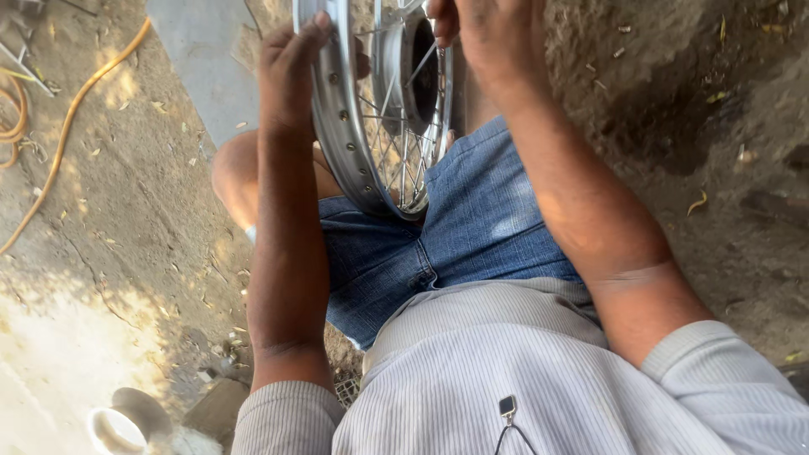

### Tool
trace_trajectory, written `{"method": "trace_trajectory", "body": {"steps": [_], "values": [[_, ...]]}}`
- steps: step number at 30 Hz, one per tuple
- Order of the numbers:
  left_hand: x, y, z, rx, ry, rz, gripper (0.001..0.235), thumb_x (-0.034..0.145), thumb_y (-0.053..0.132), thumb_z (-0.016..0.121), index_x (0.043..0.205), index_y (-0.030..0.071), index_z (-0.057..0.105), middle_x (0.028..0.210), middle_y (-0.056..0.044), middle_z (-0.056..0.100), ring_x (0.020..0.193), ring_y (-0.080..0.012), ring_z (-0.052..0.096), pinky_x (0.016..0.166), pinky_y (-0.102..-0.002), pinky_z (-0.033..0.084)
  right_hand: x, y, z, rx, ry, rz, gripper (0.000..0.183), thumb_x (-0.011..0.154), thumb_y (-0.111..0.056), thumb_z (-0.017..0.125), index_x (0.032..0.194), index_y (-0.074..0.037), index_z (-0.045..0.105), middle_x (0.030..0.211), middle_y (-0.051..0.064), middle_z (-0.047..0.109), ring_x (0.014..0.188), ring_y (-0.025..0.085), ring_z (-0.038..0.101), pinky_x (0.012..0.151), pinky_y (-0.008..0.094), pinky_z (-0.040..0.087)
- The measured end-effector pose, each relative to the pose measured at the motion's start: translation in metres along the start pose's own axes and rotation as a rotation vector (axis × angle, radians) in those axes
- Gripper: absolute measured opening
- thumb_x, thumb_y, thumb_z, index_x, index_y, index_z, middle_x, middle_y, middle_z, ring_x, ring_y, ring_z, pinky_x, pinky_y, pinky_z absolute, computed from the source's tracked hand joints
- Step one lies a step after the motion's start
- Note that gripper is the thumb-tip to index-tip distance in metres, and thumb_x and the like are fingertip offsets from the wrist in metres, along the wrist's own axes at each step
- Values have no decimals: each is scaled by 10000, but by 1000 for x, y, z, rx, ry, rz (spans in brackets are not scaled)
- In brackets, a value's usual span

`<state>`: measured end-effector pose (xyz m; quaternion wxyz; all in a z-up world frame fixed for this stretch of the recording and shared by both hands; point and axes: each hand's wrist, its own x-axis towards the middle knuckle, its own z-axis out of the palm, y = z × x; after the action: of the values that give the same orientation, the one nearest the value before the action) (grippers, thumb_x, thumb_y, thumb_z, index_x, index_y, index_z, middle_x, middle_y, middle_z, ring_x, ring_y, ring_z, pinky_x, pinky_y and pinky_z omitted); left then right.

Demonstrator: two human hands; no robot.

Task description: The person sits on the ground and uses a small metal tool to adjust or tighten components on a bicycle wheel rim. The person repeatedly rotates the wheel and works on different sections of the rim.

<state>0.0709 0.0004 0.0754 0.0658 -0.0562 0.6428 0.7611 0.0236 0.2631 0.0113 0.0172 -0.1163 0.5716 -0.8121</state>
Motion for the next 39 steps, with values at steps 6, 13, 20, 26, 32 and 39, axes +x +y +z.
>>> {"method": "trace_trajectory", "body": {"steps": [6, 13, 20, 26, 32, 39], "values": [[-1, -16, -12, 57, 38, 8, 297, 1114, 238, 694, 953, -12, 712, 839, -48, 655, 717, -121, 586, 665, -298, 487, 8, 2, 67, -202, 84, 41, 313, 1094, -259, 618, 918, -16, 704, 723, 60, 739, 583, 130, 716, 488, 263, 556], [1, -14, -9, -72, 76, -94, 243, 945, 243, 717, 924, 1, 723, 767, -77, 726, 615, -172, 692, 560, -310, 572, -12, -1, 66, -53, 92, 201, 169, 1060, -171, 663, 977, -25, 673, 776, 56, 725, 629, 121, 672, 543, 261, 523], [12, -25, -10, -54, 78, -10, 217, 929, 206, 730, 954, -9, 738, 781, -65, 732, 619, -118, 657, 578, -268, 544, -48, 1, 101, 82, 12, 135, 83, 1041, -118, 658, 1078, -49, 630, 769, 0, 631, 594, 45, 517, 515, 203, 414], [11, -13, -10, -44, -101, -79, 301, 977, 322, 705, 864, 44, 685, 724, -34, 684, 611, -103, 644, 586, -282, 575, -5, -2, 88, -183, -20, -159, 238, 1100, -212, 675, 942, -36, 652, 643, -21, 509, 538, 45, 382, 526, 207, 285], [12, -12, -13, 44, -102, -108, 308, 958, 339, 699, 838, 58, 667, 700, -40, 677, 534, -118, 606, 512, -303, 540, 35, 26, 75, -303, 238, -196, 399, 1110, -409, 529, 991, -50, 657, 693, -43, 544, 616, 53, 544, 549, 212, 436], [14, -30, -13, 88, -153, -31, 378, 1012, 365, 707, 862, 18, 691, 724, -16, 635, 642, -103, 545, 597, -302, 475, 118, 58, 82, -278, 305, -316, 443, 1220, -396, 545, 1062, 15, 598, 927, 52, 593, 846, 102, 586, 750, 261, 501]]}}
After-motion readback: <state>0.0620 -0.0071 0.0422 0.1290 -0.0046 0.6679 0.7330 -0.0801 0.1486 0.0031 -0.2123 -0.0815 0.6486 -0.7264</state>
